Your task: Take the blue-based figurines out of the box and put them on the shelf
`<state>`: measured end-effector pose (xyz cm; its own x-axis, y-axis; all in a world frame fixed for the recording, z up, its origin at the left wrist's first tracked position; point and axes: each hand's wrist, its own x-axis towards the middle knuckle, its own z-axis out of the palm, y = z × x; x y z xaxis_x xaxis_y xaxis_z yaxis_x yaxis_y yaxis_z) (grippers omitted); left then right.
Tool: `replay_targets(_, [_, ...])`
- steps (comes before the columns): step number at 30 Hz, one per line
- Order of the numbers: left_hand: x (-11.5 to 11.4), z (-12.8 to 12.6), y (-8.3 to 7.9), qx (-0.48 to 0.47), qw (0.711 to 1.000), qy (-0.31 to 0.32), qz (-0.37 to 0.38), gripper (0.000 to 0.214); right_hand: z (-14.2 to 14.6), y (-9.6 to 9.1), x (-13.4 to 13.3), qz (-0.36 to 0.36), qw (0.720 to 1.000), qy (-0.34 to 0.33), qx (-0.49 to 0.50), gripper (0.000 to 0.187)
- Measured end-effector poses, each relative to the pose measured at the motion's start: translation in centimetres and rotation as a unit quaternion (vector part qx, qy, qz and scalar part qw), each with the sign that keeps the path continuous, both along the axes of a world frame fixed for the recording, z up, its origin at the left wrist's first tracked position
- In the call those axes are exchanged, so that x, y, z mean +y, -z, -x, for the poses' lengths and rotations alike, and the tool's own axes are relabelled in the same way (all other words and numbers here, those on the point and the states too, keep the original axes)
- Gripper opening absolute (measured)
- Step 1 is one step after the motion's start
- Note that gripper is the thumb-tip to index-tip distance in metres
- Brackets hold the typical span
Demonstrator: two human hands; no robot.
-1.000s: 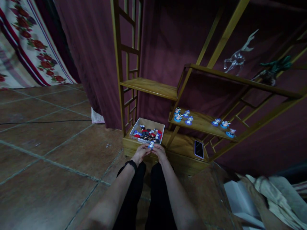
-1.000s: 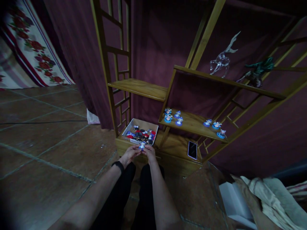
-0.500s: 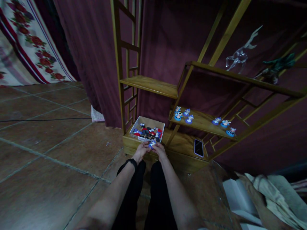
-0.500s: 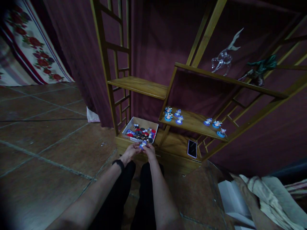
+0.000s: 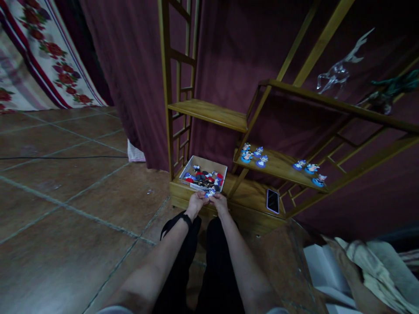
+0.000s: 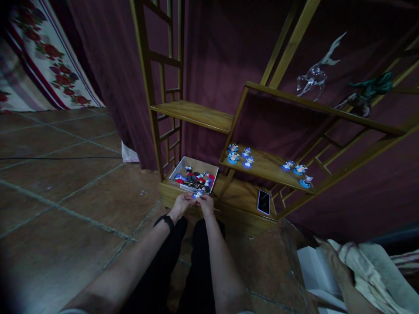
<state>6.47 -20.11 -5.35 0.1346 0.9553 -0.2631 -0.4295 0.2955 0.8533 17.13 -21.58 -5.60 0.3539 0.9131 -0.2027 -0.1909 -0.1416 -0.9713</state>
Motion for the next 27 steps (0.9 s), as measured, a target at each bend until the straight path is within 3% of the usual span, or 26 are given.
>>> replay_targets(4, [-0.1, 0.0, -0.3, 0.005, 1.0, -0.01, -0.013, 0.03, 0.1, 0.0, -0.1, -0.014, 1.0, -0.016, 0.011, 0.024])
replay_targets(7, [-0.2, 0.2, -0.7, 0.006, 1.0, -0.012, -0.022, 0.033, 0.0, -0.2, -0.3, -0.032, 0.996, -0.052, 0.062, 0.03])
replay_targets(11, [-0.3, 0.3, -0.9, 0.008, 0.999, 0.002, -0.035, 0.036, -0.2, -0.2, -0.4, -0.033, 0.99, -0.052, 0.127, 0.028])
replay_targets(18, [-0.3, 0.3, -0.8, 0.071, 0.994, 0.024, -0.077, 0.038, -0.5, 0.3, 0.0, -0.038, 0.985, -0.024, 0.165, 0.022])
replay_targets(20, [-0.5, 0.3, -1.0, 0.143, 0.983, 0.027, -0.108, 0.037, -0.6, 0.5, 0.2, -0.036, 0.986, -0.031, 0.159, 0.022])
replay_targets(23, [-1.1, 0.2, -1.5, 0.329, 0.925, 0.037, -0.185, 0.036, -0.7, 0.9, 0.3, -0.041, 0.987, -0.048, 0.15, 0.023])
replay_targets(27, [-2.5, 0.1, -2.2, 0.528, 0.801, 0.059, -0.276, 0.04, -0.9, 1.3, 0.3, -0.05, 0.989, -0.045, 0.134, 0.025])
